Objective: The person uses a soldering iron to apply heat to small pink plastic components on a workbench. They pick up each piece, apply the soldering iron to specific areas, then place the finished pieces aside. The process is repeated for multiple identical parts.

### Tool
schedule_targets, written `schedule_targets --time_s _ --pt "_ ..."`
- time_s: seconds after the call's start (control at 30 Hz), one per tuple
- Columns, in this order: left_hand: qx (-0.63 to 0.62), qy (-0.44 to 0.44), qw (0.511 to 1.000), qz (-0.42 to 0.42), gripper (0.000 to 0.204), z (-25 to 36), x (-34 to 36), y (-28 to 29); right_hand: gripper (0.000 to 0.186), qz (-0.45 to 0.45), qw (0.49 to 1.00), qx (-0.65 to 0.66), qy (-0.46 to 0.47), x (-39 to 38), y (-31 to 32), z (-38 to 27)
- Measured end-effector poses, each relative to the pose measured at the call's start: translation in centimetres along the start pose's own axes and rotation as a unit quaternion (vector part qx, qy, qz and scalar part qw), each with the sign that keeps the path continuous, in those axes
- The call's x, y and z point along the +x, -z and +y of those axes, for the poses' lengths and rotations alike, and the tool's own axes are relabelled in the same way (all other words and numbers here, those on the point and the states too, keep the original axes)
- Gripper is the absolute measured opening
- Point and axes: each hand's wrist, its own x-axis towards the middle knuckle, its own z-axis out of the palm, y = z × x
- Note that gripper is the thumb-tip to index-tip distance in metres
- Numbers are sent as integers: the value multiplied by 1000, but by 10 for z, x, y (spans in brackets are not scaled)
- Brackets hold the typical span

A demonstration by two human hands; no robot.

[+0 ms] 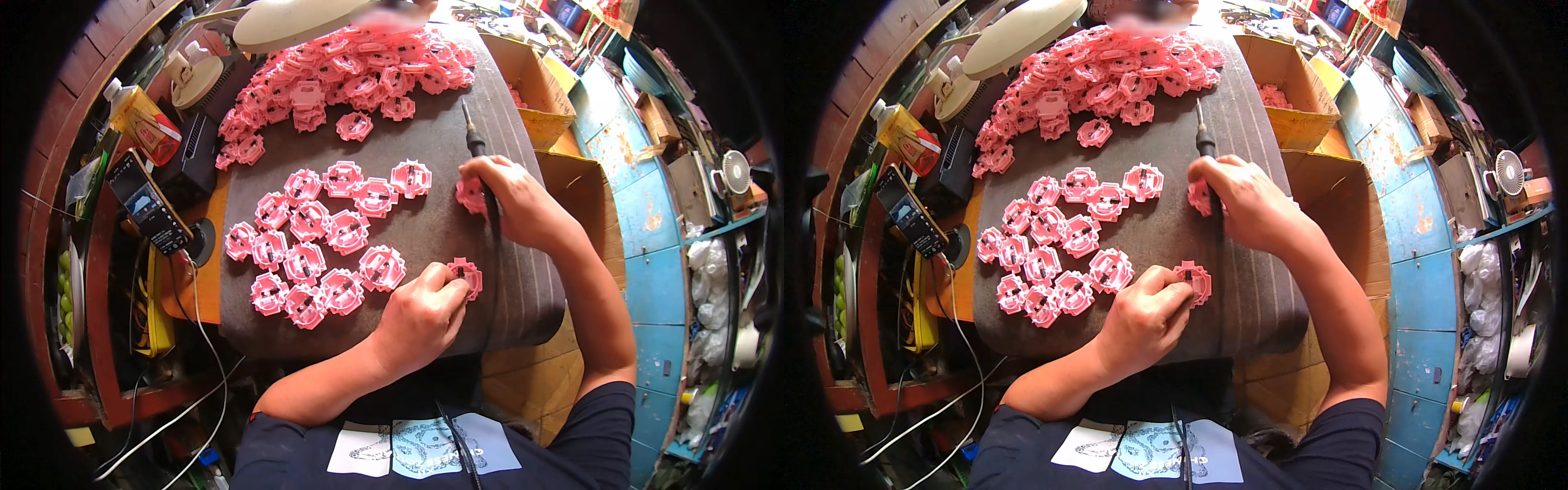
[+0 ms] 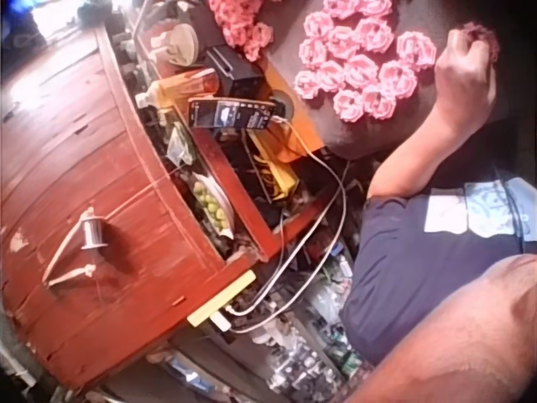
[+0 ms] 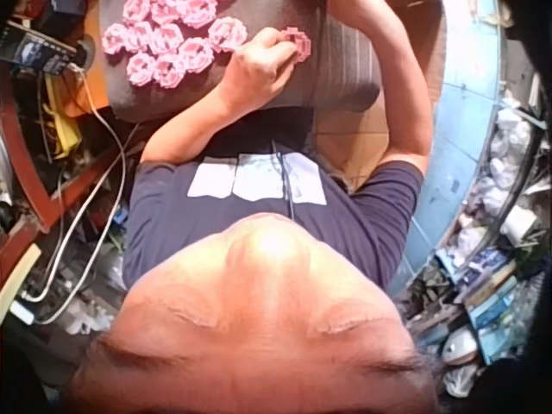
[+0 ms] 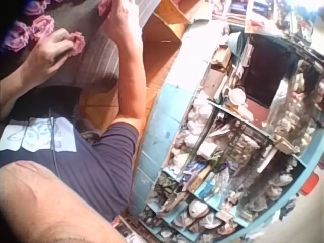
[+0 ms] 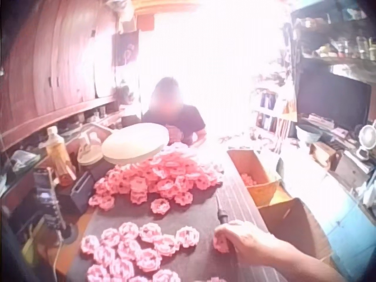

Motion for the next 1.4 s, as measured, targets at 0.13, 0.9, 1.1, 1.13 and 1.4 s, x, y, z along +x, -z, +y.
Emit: schedule_targets --time_s 0.13,0.9,1.1,1.13,1.4 --pt "-2 -2 1000 9 18 2 1 1 53 91 996 -7 -5 -15 8 -23" --pt "11 -16 1000 22 16 1 -2 -5 47 110 989 -96 -31 -21 -12 -38" --pt "32 -40 998 29 12 -1 -1 -4 48 90 992 -88 -9 -26 -8 -37" --pt "25 -31 999 24 13 0 -1 -3 48 90 992 -90 -9 -26 -8 -36" --pt "17 -19 1000 10 18 -2 -6 -5 28 230 973 -10 -20 -63 2 -58"
